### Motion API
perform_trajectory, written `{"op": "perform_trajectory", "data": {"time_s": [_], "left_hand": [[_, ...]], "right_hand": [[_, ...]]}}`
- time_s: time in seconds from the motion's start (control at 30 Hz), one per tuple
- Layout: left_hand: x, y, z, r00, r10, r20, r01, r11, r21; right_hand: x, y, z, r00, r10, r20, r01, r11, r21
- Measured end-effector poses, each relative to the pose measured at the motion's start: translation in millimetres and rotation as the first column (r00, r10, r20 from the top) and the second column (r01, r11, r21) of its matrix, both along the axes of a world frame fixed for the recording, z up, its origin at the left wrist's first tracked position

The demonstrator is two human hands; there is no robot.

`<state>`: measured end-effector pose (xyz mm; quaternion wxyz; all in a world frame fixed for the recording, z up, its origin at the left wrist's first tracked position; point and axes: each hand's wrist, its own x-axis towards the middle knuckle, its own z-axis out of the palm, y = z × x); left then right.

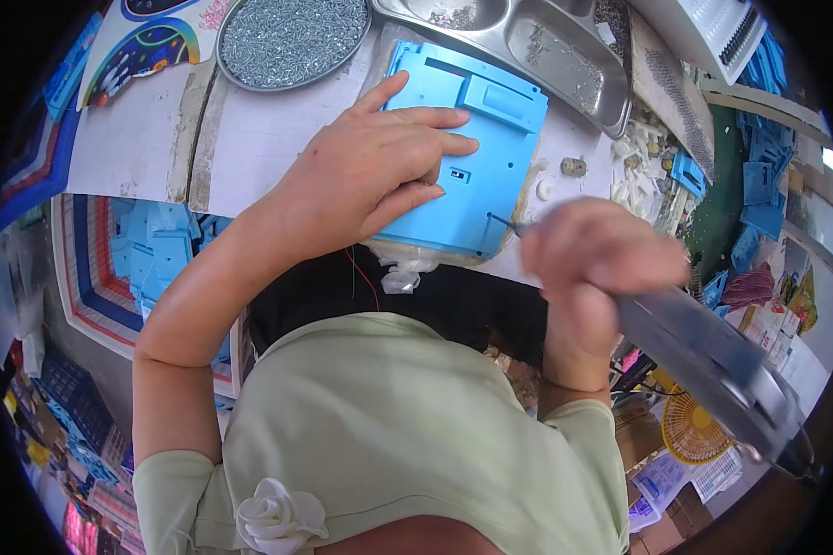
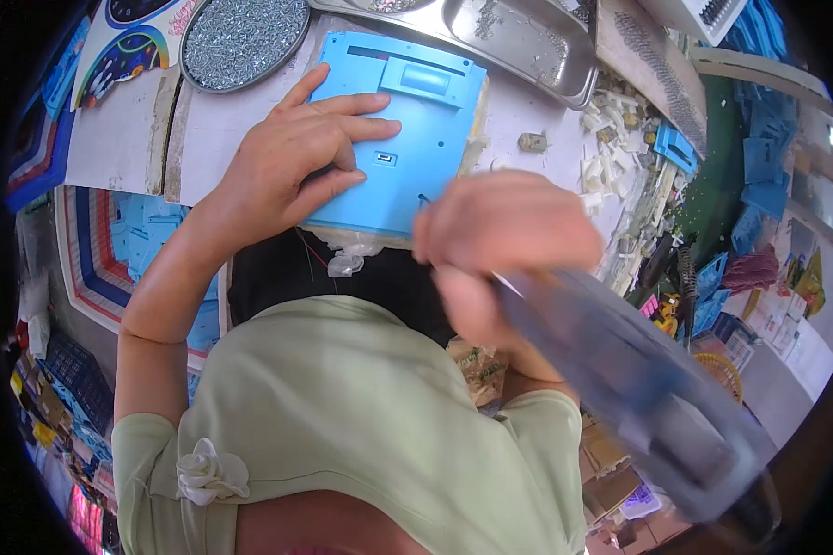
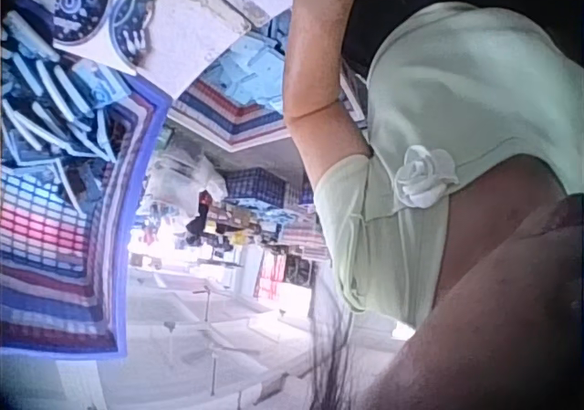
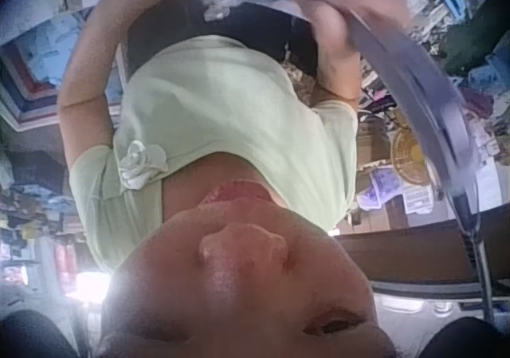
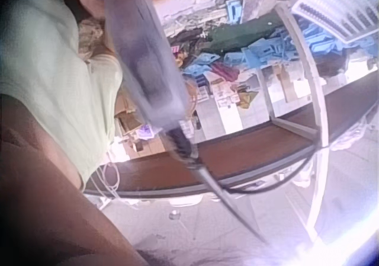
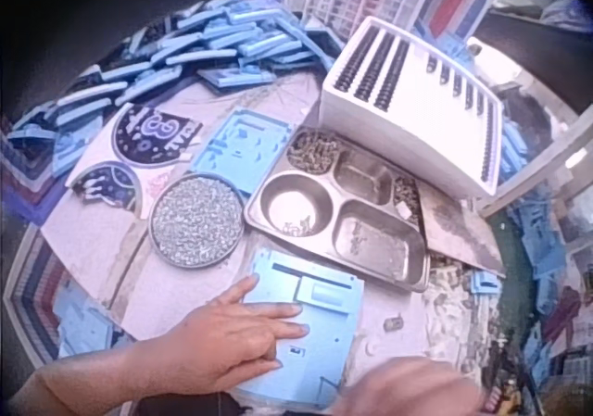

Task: The recorder is assembling and soldering internal components of a blue plastic electronic device shell.

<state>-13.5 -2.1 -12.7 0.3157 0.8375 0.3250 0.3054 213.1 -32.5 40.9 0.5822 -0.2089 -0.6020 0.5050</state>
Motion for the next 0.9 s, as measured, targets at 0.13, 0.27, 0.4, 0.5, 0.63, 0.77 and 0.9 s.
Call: {"op": "perform_trajectory", "data": {"time_s": [0.13, 0.27, 0.4, 0.5, 0.63, 0.77, 0.9], "left_hand": [[1, 2, 1, 1.0, 0.005, 0.007, -0.005, 1.0, -0.027], [0, 0, -2, 1.0, 0.003, 0.023, -0.002, 0.999, -0.036], [-2, 6, 0, 0.999, 0.004, 0.033, -0.003, 0.999, -0.036], [-1, 0, 1, 1.0, -0.01, 0.017, 0.011, 0.998, -0.064], [-2, 4, -1, 1.0, -0.011, 0.007, 0.012, 0.998, -0.064], [0, 2, 0, 1.0, -0.004, 0.022, 0.005, 0.997, -0.077], [-1, 5, 0, 0.999, 0.007, 0.042, -0.004, 0.996, -0.084]], "right_hand": [[-7, 10, -9, 0.977, 0.046, 0.207, -0.067, 0.993, 0.093], [-3, 25, -3, 0.953, 0.2, 0.227, -0.222, 0.972, 0.075], [8, 38, 10, 0.997, 0.082, -0.014, -0.082, 0.996, 0.041], [6, 43, -6, 0.994, 0.016, 0.11, -0.019, 0.999, 0.031], [4, 58, -16, 0.976, 0.117, 0.185, -0.141, 0.983, 0.121], [10, 68, -12, 0.959, 0.223, 0.176, -0.241, 0.966, 0.09], [16, 88, 1, 0.975, 0.17, -0.139, -0.157, 0.982, 0.101]]}}
